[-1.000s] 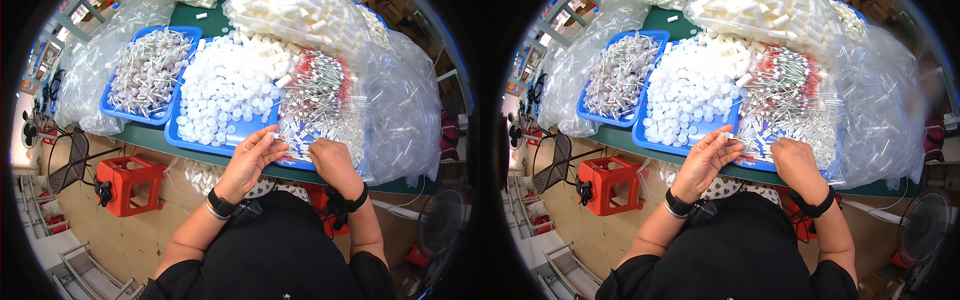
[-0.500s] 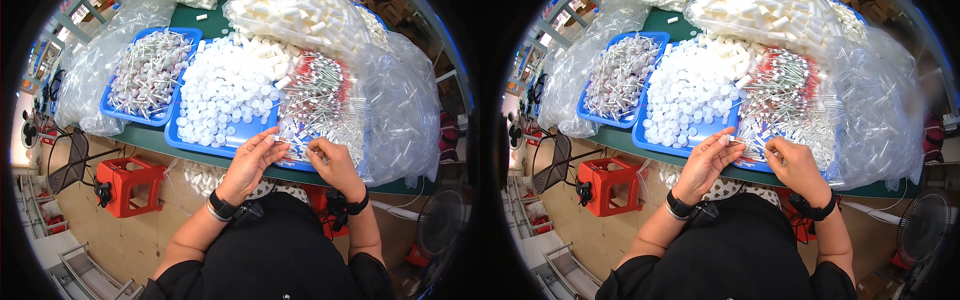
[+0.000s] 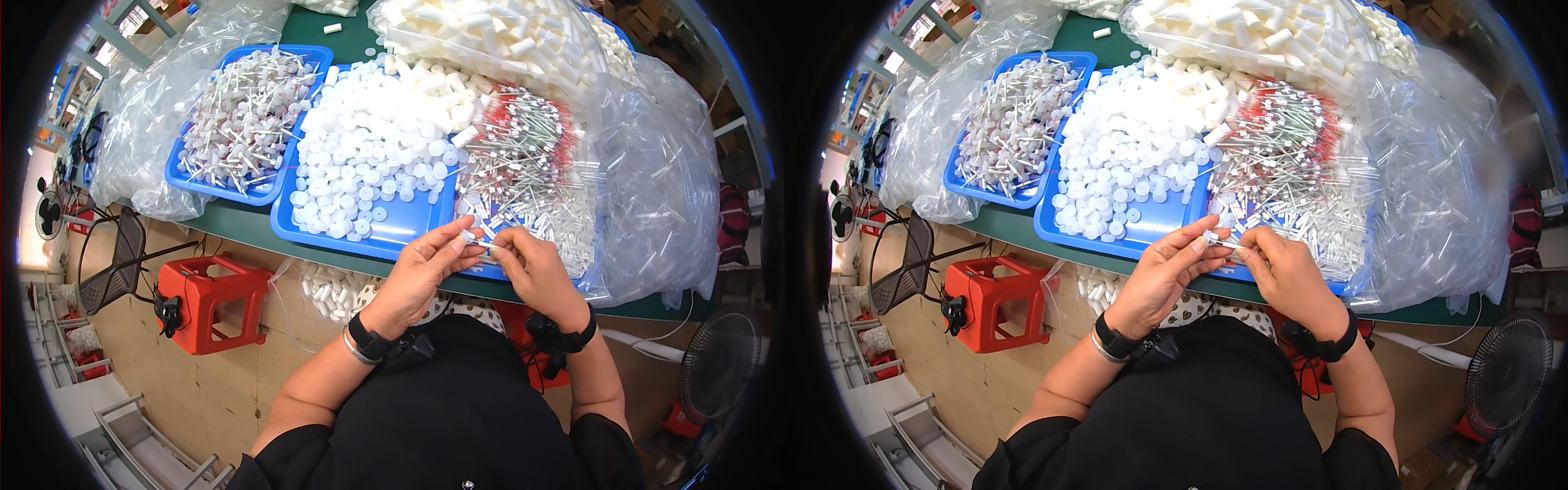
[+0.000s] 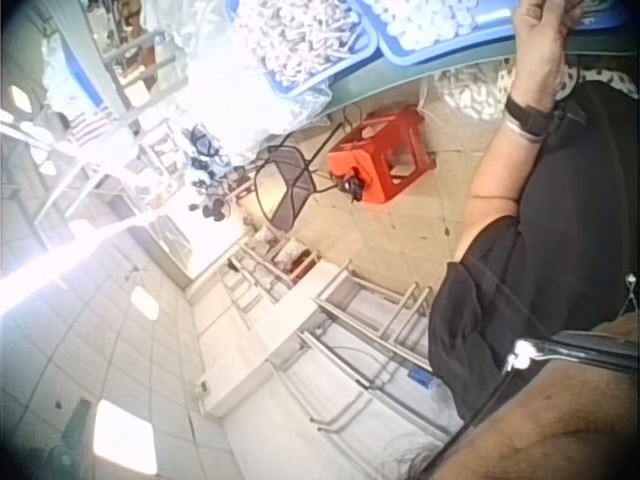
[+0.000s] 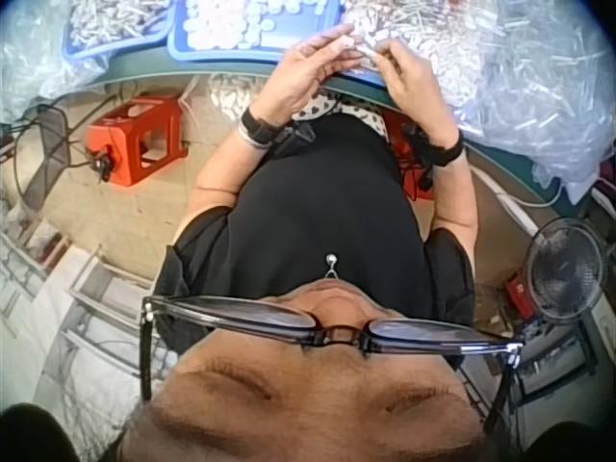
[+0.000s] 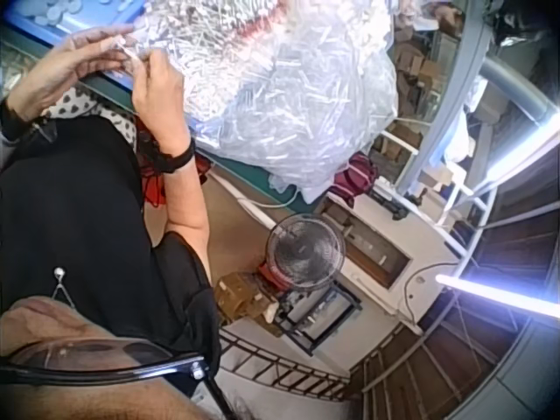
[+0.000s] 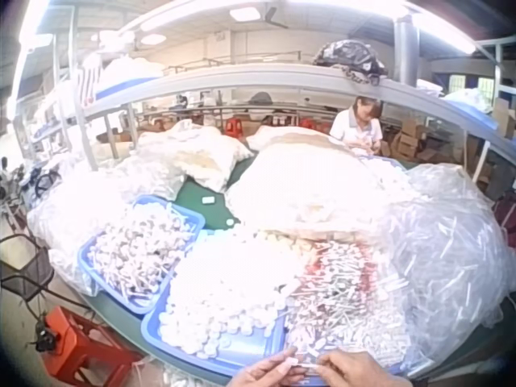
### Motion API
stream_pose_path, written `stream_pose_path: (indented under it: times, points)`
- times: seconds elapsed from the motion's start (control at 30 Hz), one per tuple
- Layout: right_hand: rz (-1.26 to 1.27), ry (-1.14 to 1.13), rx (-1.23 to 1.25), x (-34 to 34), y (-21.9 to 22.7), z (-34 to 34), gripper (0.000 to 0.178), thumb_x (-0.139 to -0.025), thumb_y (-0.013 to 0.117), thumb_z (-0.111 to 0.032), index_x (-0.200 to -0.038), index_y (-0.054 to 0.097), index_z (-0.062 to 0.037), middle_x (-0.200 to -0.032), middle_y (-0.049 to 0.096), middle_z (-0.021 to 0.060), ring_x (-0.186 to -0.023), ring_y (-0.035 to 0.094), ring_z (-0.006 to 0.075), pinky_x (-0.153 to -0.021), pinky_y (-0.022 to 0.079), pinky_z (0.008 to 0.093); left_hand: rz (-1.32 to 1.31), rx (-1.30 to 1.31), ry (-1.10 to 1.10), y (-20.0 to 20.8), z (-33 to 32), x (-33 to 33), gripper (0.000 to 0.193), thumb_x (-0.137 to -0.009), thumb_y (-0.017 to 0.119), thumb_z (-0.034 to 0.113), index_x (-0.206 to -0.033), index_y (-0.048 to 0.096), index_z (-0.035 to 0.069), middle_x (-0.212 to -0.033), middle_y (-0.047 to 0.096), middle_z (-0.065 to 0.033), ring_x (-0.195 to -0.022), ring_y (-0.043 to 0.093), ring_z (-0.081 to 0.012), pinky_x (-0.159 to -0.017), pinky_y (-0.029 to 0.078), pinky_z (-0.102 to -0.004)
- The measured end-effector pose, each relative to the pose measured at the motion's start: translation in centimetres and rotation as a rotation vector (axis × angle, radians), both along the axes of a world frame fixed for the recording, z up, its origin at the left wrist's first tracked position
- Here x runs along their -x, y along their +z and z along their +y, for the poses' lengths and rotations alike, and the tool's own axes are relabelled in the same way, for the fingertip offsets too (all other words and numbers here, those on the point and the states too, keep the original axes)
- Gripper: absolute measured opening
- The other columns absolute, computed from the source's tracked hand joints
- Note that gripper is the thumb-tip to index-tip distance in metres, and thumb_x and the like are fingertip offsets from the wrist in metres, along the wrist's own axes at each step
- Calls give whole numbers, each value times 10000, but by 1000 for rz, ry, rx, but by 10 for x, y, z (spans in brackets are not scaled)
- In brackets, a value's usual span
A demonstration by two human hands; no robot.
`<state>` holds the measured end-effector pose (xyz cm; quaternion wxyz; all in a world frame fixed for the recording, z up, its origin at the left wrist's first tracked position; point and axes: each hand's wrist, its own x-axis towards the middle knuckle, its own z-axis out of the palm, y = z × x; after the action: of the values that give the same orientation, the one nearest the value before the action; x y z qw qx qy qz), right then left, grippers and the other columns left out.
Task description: The person repeatedly picks up small white plastic caps and metal rods from blue trays on a table. They insert the rods into the caps by hand and place the assembled units into a separate tray. The process is continuous and repetitive throughout the video.
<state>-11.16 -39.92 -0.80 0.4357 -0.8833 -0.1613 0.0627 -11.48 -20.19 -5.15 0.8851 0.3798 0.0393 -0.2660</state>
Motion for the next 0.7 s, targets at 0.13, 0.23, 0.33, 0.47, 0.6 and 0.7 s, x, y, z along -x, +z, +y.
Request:
stream_pose_path:
  times: [0.13,0.23,0.33,0.47,0.6,0.7]
  points:
    - [595,-92,-427,1,-5,-2,231,-1011,475,-178,-921,584,4,-731,624,58,-560,554,88,-539,437,214,-57,-16,-32,0,1,1,418,-995,521,159,-1380,452,11,-1317,554,-129,-1128,581,-183,-994,463,-330]
    - [708,-77,-450,0,-6,2,277,-1031,435,-202,-941,587,11,-769,632,49,-586,547,55,-546,429,193,-113,-43,-55,3,5,2,412,-995,523,164,-1374,465,14,-1331,546,-131,-1145,569,-177,-1000,454,-325]
    - [553,-71,-344,4,-1,10,267,-1026,446,-198,-999,593,22,-801,651,56,-594,567,80,-557,441,208,-155,-145,-52,11,11,-3,370,-986,545,173,-1319,534,13,-1259,606,-115,-1128,581,-173,-981,458,-312]
    - [168,-181,-207,-5,3,1,219,-992,503,-152,-1039,624,24,-812,679,95,-596,602,132,-569,472,263,-333,-479,300,37,61,-42,335,-972,571,190,-1259,586,17,-1187,643,-88,-1091,592,-158,-978,453,-317]
    - [-275,-213,227,-19,2,-25,113,-896,594,-64,-966,656,-1,-810,667,159,-647,646,270,-596,503,331,-618,-1173,902,50,160,-97,590,-929,631,306,-1382,436,-18,-1423,429,-203,-1327,405,-268,-1101,300,-360]
    - [-468,-116,404,-24,-4,-33,85,-839,605,-45,-904,654,-16,-816,660,164,-688,642,336,-603,508,394,-789,-1445,1014,48,176,-102,547,-881,682,201,-1339,474,-13,-1375,465,-208,-1299,420,-287,-1085,310,-386]
